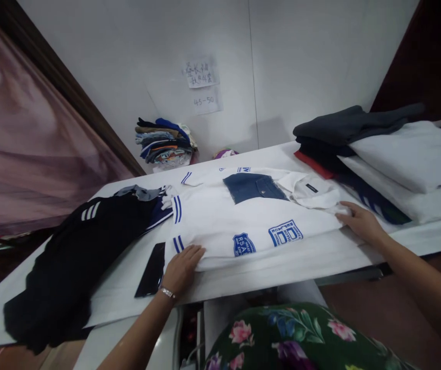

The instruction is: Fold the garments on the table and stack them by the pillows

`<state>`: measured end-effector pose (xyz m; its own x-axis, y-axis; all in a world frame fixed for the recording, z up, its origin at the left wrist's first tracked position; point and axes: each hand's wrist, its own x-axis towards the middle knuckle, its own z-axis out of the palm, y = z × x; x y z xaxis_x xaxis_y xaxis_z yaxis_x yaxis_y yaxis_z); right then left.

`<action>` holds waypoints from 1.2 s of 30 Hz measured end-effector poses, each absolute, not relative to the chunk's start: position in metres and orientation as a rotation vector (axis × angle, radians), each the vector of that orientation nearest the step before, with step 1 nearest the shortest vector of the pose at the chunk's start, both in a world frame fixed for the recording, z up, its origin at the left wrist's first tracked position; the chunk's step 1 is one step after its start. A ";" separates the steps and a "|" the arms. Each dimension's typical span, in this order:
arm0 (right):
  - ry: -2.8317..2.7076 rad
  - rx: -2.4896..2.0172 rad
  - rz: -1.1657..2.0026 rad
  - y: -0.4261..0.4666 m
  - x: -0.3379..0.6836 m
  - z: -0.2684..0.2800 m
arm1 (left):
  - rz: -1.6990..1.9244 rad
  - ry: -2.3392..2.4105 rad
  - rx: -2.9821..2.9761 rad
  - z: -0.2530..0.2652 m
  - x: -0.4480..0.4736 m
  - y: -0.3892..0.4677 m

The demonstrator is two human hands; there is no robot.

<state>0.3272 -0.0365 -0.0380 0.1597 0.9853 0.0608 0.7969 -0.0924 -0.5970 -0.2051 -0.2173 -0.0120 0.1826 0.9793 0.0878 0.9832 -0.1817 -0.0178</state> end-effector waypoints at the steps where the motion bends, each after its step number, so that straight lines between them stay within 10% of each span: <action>1: -1.748 -1.978 0.429 -0.037 0.327 -0.039 | -0.086 -1.970 -2.362 -0.015 -0.205 -0.220; 14: -2.581 -0.927 0.078 -0.062 0.201 -0.016 | -0.116 -2.113 -2.253 0.001 -0.182 -0.178; 36: -2.749 -0.896 0.183 -0.039 0.152 -0.026 | 0.141 -2.450 -2.031 -0.005 -0.189 -0.162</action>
